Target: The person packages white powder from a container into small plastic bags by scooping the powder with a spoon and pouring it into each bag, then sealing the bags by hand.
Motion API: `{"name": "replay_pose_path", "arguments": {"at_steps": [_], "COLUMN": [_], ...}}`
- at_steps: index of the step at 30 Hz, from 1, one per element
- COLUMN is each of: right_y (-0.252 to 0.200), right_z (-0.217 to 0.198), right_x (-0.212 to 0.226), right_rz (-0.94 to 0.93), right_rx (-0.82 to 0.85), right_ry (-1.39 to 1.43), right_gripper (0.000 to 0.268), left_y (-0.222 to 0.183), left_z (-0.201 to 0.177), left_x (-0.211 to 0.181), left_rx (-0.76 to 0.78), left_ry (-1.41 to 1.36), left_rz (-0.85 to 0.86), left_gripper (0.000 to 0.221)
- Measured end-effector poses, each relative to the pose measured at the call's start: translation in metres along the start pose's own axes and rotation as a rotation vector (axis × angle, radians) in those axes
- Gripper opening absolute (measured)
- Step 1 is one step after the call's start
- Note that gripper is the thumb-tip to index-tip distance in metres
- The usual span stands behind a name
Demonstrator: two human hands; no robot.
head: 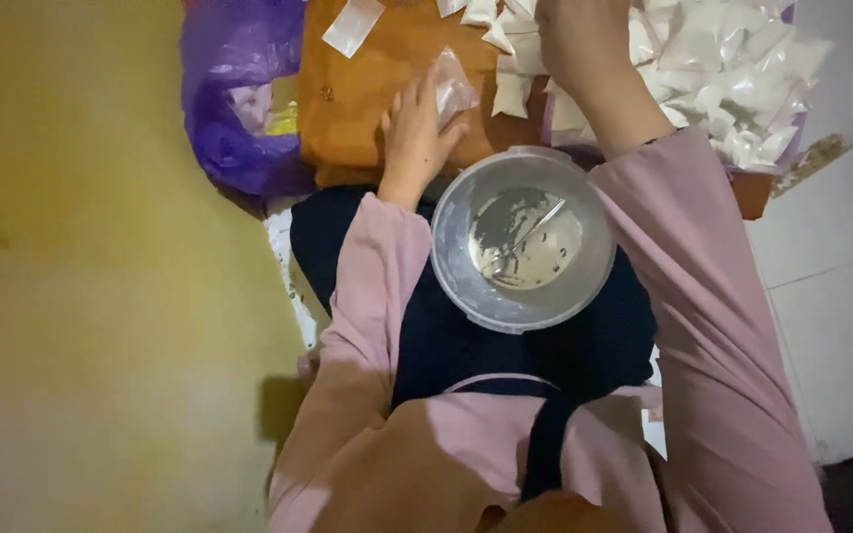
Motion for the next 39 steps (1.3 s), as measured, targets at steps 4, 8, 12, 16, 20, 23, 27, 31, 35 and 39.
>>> {"name": "replay_pose_path", "arguments": {"at_steps": [4, 8, 12, 16, 20, 23, 27, 31, 35, 39], "right_y": [-0.004, 0.003, -0.001, -0.017, -0.033, -0.037, -0.046, -0.050, -0.033, -0.036], "right_z": [-0.007, -0.041, -0.066, -0.063, -0.077, -0.081, -0.067, -0.053, -0.068, -0.064], "right_x": [-0.002, 0.023, 0.054, 0.064, 0.077, 0.085, 0.084, 0.079, 0.093, 0.091], "right_rz": [0.050, 0.081, 0.164, 0.163, 0.218, 0.273, 0.314, 0.322, 0.270, 0.284], "right_rx": [0.090, 0.064, 0.202, 0.337, 0.465, 0.437, 0.396, 0.355, 0.360, 0.349], "right_ry": [-0.048, 0.176, 0.484, 0.469, 0.448, 0.422, 0.341, 0.440, 0.567, 0.572], "right_gripper": [0.021, 0.024, 0.015, 0.015, 0.013, 0.003, 0.006, 0.012, 0.015, 0.014], "left_y": [0.012, 0.014, 0.005, -0.012, -0.016, -0.021, -0.017, -0.021, -0.024, -0.025], "left_z": [-0.003, -0.013, -0.023, -0.015, -0.011, -0.021, -0.029, -0.019, -0.023, -0.030], "left_x": [0.000, -0.015, -0.034, -0.035, -0.033, -0.038, -0.034, -0.021, -0.025, -0.029], "left_rx": [-0.046, -0.132, -0.170, -0.234, -0.334, -0.295, -0.294, -0.295, -0.267, -0.252], "left_ry": [-0.055, -0.292, -0.454, -0.609, -0.665, -0.719, -0.677, -0.648, -0.688, -0.679], "left_rz": [0.015, 0.093, 0.196, 0.303, 0.389, 0.425, 0.466, 0.510, 0.465, 0.447], "left_gripper": [0.079, 0.061, 0.059, 0.061, 0.051, 0.053, 0.051, 0.042, 0.046, 0.044]}}
Point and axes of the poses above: each hand's wrist, its own y-axis towards the middle knuckle, its own z-axis out of the palm, x = y × z, the point moved 1 cm from there along y, towards the middle knuckle, and after that the axes turned 2 degrees about y, right-handed, at the moved point
